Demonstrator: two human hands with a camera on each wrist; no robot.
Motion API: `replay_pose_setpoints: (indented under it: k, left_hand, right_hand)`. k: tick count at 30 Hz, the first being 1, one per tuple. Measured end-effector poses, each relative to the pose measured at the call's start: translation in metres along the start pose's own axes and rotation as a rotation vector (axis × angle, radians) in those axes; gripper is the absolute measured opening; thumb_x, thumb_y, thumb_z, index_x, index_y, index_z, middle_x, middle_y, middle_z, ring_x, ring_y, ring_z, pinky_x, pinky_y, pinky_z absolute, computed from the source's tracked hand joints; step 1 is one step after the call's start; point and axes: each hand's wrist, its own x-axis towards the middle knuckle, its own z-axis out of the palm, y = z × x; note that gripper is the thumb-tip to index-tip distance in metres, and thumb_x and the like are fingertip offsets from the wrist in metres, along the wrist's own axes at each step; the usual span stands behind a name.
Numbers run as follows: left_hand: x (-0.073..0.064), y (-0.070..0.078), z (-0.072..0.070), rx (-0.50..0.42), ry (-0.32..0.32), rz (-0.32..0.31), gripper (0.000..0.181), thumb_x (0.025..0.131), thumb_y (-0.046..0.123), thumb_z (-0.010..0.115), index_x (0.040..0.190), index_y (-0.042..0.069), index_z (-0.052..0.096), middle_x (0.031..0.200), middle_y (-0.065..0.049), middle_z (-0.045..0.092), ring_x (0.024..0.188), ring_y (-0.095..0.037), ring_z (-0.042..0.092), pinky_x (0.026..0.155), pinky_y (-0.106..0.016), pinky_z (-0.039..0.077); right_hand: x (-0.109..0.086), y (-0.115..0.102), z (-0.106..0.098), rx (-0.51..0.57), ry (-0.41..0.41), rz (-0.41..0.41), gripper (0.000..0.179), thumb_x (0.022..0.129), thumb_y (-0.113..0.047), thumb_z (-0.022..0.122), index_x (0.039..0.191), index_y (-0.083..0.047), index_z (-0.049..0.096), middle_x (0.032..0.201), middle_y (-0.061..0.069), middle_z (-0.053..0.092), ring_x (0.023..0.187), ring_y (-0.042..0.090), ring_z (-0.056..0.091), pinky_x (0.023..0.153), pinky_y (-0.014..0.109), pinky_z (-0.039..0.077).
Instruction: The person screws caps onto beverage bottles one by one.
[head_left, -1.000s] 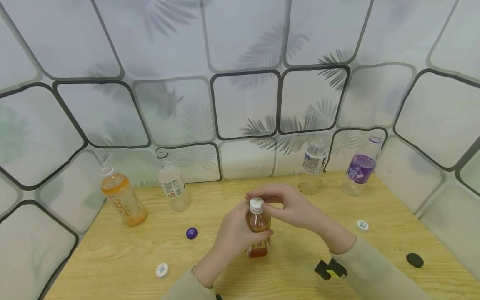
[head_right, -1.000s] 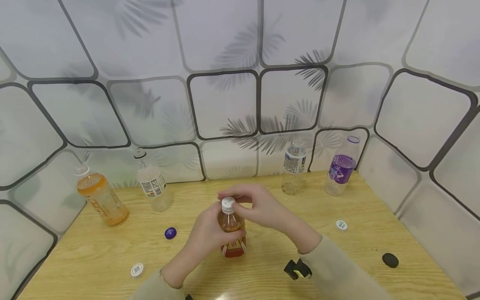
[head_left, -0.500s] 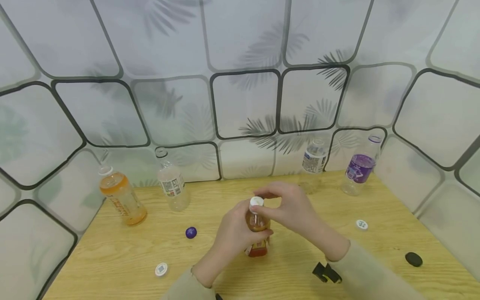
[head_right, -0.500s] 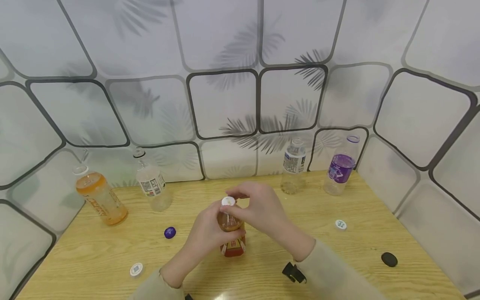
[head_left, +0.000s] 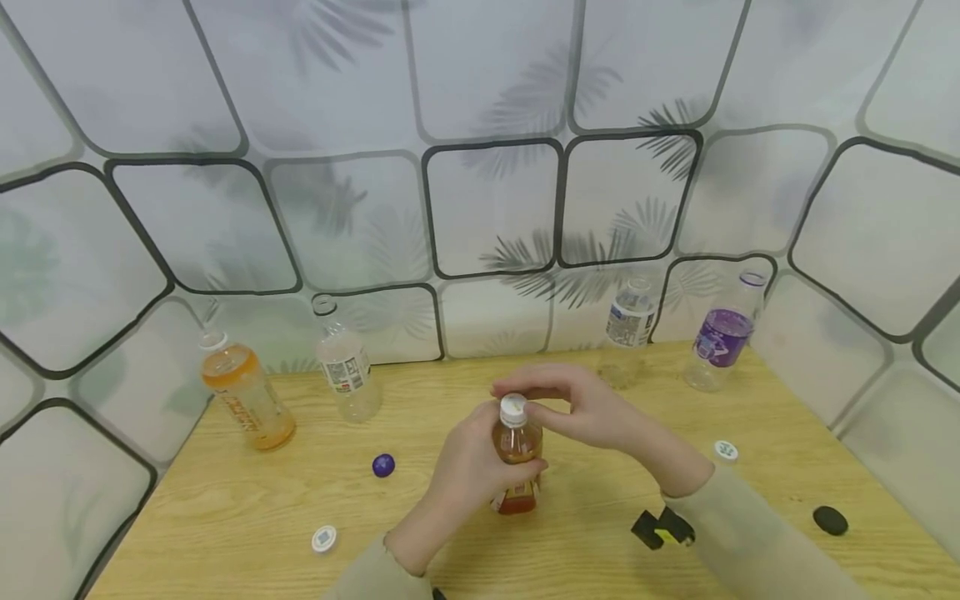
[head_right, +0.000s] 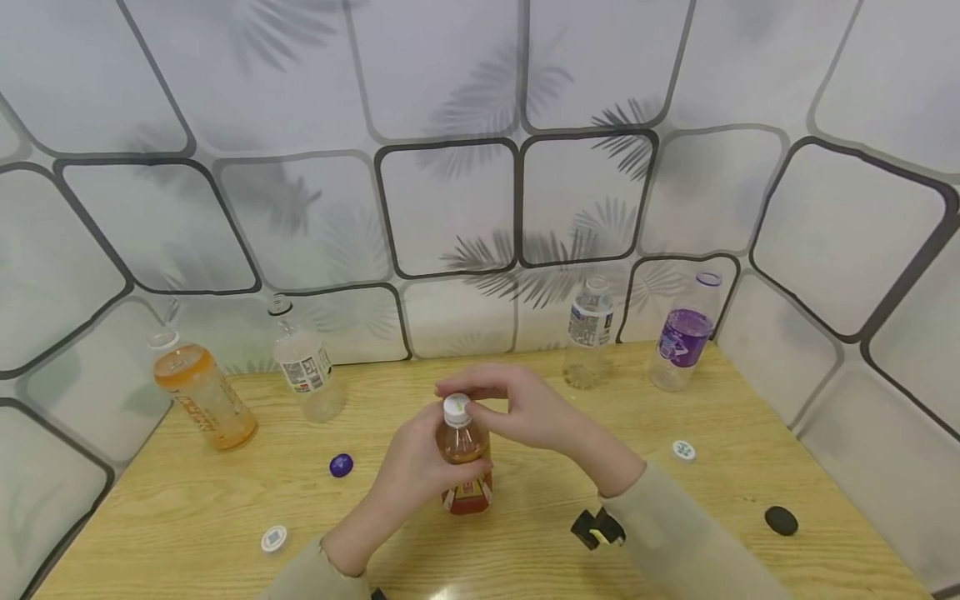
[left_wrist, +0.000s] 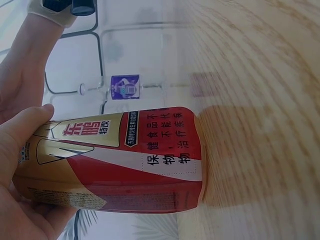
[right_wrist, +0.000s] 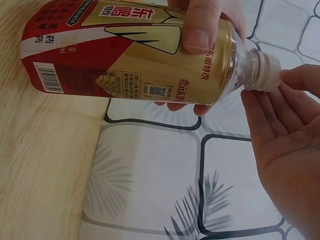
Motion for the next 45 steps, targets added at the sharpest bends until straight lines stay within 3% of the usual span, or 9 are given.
replay_pose_setpoints:
  k: [4,8,13,16,23,30,34,41,45]
  left_hand:
    - [0.0,0.001,0.0,-0.001,0.001,-0.008,0.076,0.077,0.026,0.098,0.141,0.009,0.062,0.13,-0.008,0.073,0.114,-0.026,0.075,0.096,-0.04,0.064]
    - [0.0,0.001,-0.001,-0.006,0.001,-0.02,0.078,0.077,0.027,0.098,0.143,0.01,0.061,0.134,-0.008,0.072,0.115,-0.026,0.075,0.095,-0.04,0.064]
    - [0.0,0.001,-0.001,0.017,0.004,-0.012,0.074,0.078,0.028,0.097,0.141,0.013,0.063,0.137,-0.006,0.072,0.12,-0.026,0.073,0.099,-0.042,0.063]
    - [0.001,0.001,0.0,0.028,0.002,-0.002,0.071,0.078,0.028,0.097,0.139,0.014,0.064,0.137,-0.006,0.072,0.121,-0.026,0.073,0.099,-0.042,0.063]
    - [0.001,0.001,0.0,0.014,-0.008,0.002,0.074,0.077,0.027,0.098,0.14,0.011,0.062,0.136,-0.01,0.071,0.117,-0.029,0.074,0.096,-0.042,0.064]
    - [0.002,0.001,-0.001,0.004,-0.013,0.006,0.078,0.078,0.026,0.097,0.143,0.009,0.059,0.129,-0.008,0.073,0.113,-0.027,0.075,0.095,-0.041,0.064]
    - [0.002,0.001,-0.002,-0.003,-0.008,-0.004,0.078,0.078,0.027,0.098,0.144,0.009,0.06,0.131,-0.009,0.073,0.114,-0.027,0.074,0.095,-0.041,0.064]
    - [0.001,0.002,-0.002,-0.014,-0.004,-0.036,0.077,0.077,0.028,0.098,0.143,0.011,0.062,0.136,-0.008,0.072,0.12,-0.027,0.073,0.099,-0.043,0.063]
    - [0.0,0.002,-0.001,-0.013,-0.002,-0.032,0.074,0.077,0.027,0.098,0.142,0.013,0.063,0.137,-0.006,0.072,0.124,-0.027,0.071,0.101,-0.044,0.062]
  right_hand:
    - [-0.001,-0.003,0.0,-0.044,0.036,0.043,0.031,0.099,0.003,0.07,0.129,0.0,0.073,0.13,0.016,0.076,0.122,0.014,0.071,0.103,0.032,0.06]
    - [-0.001,-0.01,0.007,-0.166,0.15,0.09,0.028,0.092,-0.005,0.082,0.12,-0.004,0.078,0.117,0.009,0.081,0.107,0.018,0.077,0.097,0.033,0.063]
    - [0.0,-0.018,0.019,-0.42,0.305,0.063,0.023,0.084,-0.019,0.091,0.103,-0.012,0.08,0.097,-0.002,0.081,0.09,0.012,0.076,0.085,0.033,0.063]
    - [0.0,-0.017,0.02,-0.502,0.316,0.024,0.025,0.085,-0.021,0.091,0.105,-0.011,0.079,0.098,-0.001,0.08,0.091,0.014,0.076,0.085,0.036,0.063]
    - [-0.003,-0.011,0.005,-0.329,0.152,-0.064,0.037,0.095,-0.004,0.072,0.133,-0.003,0.071,0.132,0.011,0.075,0.123,0.03,0.071,0.107,0.048,0.058]
    - [-0.001,-0.007,0.001,-0.088,0.029,0.019,0.031,0.101,0.003,0.067,0.131,-0.002,0.072,0.132,0.014,0.075,0.123,0.028,0.071,0.105,0.034,0.06]
    - [-0.001,-0.011,0.001,-0.131,0.066,0.065,0.029,0.097,0.0,0.074,0.126,-0.002,0.075,0.124,0.012,0.078,0.114,0.025,0.075,0.1,0.035,0.062]
    - [0.001,-0.021,0.013,-0.304,0.238,0.157,0.021,0.086,-0.015,0.089,0.105,-0.01,0.081,0.097,-0.001,0.082,0.087,0.011,0.077,0.083,0.028,0.064]
    - [0.002,-0.023,0.017,-0.4,0.269,0.146,0.022,0.084,-0.02,0.091,0.102,-0.011,0.081,0.094,-0.002,0.082,0.085,0.011,0.077,0.081,0.029,0.064]
